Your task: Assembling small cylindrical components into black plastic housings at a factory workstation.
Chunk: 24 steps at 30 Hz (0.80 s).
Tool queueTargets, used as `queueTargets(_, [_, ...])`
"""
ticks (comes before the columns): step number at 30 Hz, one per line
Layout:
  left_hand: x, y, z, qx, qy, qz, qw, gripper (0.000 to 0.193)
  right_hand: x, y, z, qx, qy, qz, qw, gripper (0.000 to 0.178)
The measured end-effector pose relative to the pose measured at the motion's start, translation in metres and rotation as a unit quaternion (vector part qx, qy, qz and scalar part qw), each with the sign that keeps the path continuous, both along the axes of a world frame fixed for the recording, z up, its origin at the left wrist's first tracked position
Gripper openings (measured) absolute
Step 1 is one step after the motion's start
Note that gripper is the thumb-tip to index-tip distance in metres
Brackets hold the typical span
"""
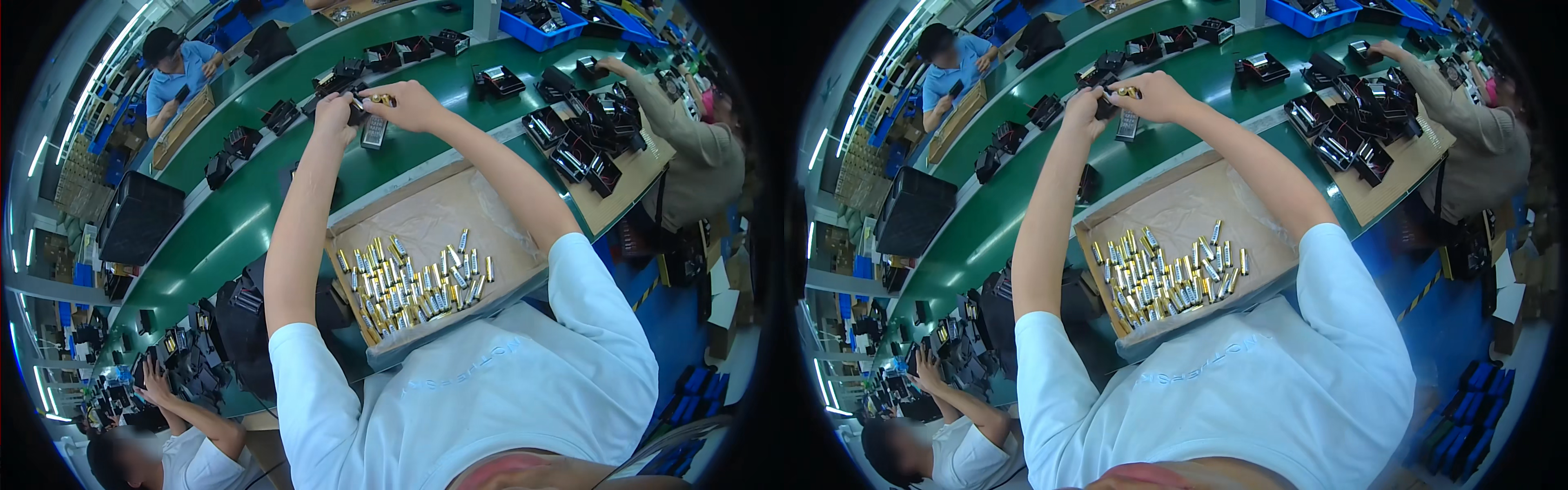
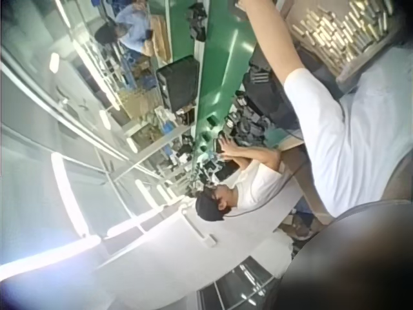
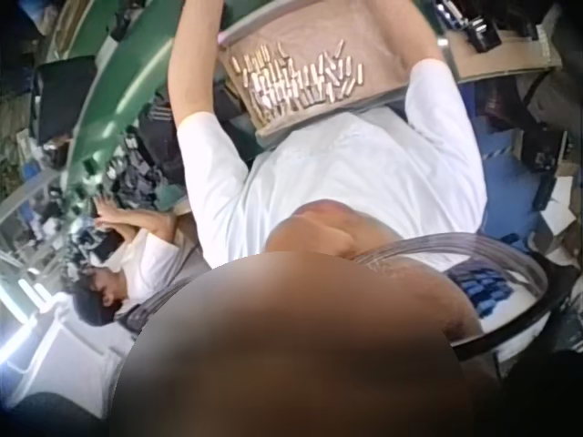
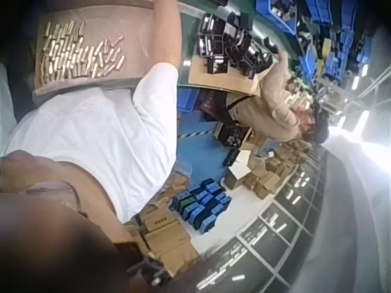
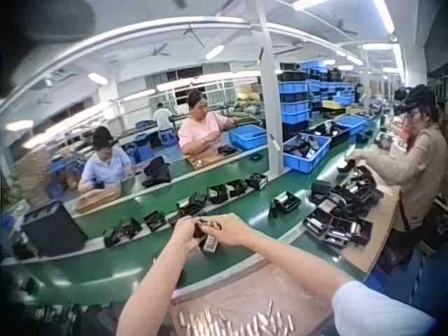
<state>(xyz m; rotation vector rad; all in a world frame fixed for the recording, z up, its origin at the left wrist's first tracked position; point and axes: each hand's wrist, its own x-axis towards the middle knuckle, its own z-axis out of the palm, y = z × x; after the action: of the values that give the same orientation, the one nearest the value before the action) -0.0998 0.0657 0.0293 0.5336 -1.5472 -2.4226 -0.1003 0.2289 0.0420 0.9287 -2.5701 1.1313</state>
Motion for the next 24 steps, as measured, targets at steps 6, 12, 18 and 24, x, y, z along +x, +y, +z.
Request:
queueTargets(6, [-0.015,0.009,-0.008,0.066,0.013,-0.089,0.994,0.044,-0.02,0.012,-0.015,-0.003,-0.016,0.035,0.999,0.037])
queueTargets(12, [-0.02,0.015,-0.021,0.045,-0.022,-0.084,0.995,0.044,-0.041,0.02,0.013,0.08,-0.091,-0.042,0.992,0.043])
queueTargets(18, [-0.006,0.029,-0.017,0.005,-0.016,-0.124,0.992,0.06,-0.055,-0.001,-0.002,0.054,0.007,-0.065,0.996,0.046])
queueTargets(24, [-0.003,0.018,-0.025,0.003,-0.005,-0.132,0.991,0.07,-0.071,-0.009,-0.029,-0.004,-0.142,0.006,0.99,0.043])
